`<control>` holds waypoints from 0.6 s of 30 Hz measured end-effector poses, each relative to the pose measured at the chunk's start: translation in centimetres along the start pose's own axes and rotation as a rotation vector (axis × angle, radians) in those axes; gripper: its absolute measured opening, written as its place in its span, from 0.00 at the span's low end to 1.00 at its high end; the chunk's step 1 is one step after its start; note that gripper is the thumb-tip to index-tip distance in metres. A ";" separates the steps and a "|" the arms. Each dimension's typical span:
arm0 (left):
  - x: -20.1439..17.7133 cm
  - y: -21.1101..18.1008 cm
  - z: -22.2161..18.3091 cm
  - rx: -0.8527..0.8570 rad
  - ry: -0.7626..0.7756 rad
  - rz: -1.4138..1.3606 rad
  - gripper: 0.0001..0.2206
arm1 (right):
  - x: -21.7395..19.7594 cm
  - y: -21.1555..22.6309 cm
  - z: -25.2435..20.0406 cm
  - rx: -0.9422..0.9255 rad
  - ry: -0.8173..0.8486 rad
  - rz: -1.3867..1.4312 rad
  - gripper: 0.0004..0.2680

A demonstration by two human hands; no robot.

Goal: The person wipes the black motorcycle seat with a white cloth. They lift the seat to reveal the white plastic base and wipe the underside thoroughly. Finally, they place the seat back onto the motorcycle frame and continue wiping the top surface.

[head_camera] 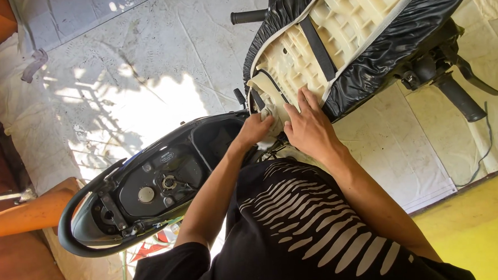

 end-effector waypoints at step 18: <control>-1.2 -10.5 1.9 0.591 -0.463 0.025 0.15 | 1.6 -0.1 1.3 -0.004 -0.101 -0.024 0.17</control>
Point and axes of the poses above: each hand's wrist, its own z-axis towards the middle knuckle, its own x-axis out of the palm, y = z × x, the point moved 3 cm from there along z, towards the middle knuckle, and after that the axes turned 13 degrees about x, right-handed, at the moved point
